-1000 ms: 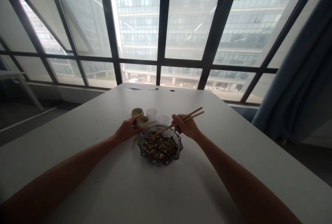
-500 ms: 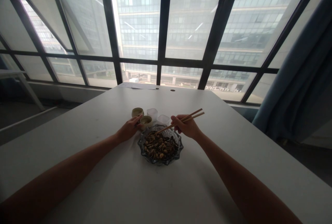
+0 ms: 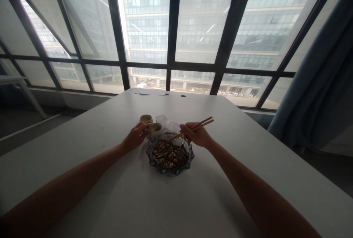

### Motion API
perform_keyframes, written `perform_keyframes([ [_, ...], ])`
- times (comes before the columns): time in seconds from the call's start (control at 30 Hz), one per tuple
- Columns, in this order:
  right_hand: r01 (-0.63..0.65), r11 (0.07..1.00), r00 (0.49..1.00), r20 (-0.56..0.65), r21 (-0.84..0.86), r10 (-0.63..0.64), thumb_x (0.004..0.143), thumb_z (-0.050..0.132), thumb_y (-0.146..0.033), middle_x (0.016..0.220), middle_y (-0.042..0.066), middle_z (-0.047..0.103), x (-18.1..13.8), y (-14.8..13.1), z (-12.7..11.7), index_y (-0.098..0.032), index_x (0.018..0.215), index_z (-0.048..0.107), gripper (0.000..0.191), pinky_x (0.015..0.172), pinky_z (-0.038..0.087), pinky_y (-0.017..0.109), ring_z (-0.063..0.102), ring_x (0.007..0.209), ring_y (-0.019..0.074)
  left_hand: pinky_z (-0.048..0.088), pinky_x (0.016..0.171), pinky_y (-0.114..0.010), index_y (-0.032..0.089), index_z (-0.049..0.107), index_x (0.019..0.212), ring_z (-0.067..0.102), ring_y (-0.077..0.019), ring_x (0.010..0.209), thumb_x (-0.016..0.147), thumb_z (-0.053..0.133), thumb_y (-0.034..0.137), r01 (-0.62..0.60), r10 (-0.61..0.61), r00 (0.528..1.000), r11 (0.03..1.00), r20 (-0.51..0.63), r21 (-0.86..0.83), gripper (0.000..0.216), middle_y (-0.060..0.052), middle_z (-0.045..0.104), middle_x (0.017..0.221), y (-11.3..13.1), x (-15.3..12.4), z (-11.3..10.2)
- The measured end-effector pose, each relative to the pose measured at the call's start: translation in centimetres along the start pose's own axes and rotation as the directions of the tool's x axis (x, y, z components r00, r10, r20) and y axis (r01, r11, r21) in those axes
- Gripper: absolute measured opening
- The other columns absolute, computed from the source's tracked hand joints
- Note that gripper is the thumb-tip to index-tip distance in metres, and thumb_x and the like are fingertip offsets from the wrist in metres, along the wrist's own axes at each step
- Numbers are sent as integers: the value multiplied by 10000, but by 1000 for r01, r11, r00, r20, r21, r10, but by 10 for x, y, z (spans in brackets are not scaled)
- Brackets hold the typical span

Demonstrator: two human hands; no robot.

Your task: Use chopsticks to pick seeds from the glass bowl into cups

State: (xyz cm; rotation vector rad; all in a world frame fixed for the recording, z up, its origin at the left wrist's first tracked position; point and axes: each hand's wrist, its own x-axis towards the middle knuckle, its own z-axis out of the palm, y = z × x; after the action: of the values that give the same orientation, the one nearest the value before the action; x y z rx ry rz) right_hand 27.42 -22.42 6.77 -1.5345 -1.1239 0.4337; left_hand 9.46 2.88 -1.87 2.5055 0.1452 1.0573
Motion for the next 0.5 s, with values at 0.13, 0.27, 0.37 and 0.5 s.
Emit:
perform_keyframes([
  [0.13, 0, 1000, 1000, -7, -23, 0, 714, 702, -750, 459, 27, 624, 0, 3, -1, -145, 650, 724, 609, 319, 377, 180, 503, 335, 86, 575, 835, -369, 213, 673, 1172, 664, -200, 888, 957, 545, 359, -24, 24, 1000, 999, -8, 23, 289, -96, 674, 1105, 2, 0, -1],
  [0.27, 5, 996, 999, -48, -86, -9, 717, 707, -744, 461, 37, 628, 1, 6, -5, -147, 629, 709, 603, 314, 387, 182, 518, 341, 94, 577, 786, -355, 223, 671, 1159, 645, -165, 764, 948, 562, 373, -5, 5, 1000, 998, -2, 65, 282, -82, 679, 1098, 3, -1, -1],
  [0.37, -6, 994, 996, -93, -109, -4, 725, 704, -741, 438, 46, 616, 2, 5, -8, -152, 575, 676, 608, 304, 386, 190, 524, 331, 106, 580, 791, -353, 230, 665, 1174, 647, -163, 766, 920, 601, 377, -4, 4, 1000, 997, -1, 81, 300, -81, 680, 1113, 4, -1, -2],
  [0.5, 27, 996, 993, -111, -81, -36, 743, 713, -711, 460, 54, 638, 0, -2, -10, -158, 585, 683, 577, 316, 402, 200, 550, 346, 118, 588, 800, -358, 239, 655, 1200, 669, -184, 820, 883, 649, 371, -8, 7, 1000, 997, 8, 80, 343, -86, 683, 1145, 4, -2, -2],
])
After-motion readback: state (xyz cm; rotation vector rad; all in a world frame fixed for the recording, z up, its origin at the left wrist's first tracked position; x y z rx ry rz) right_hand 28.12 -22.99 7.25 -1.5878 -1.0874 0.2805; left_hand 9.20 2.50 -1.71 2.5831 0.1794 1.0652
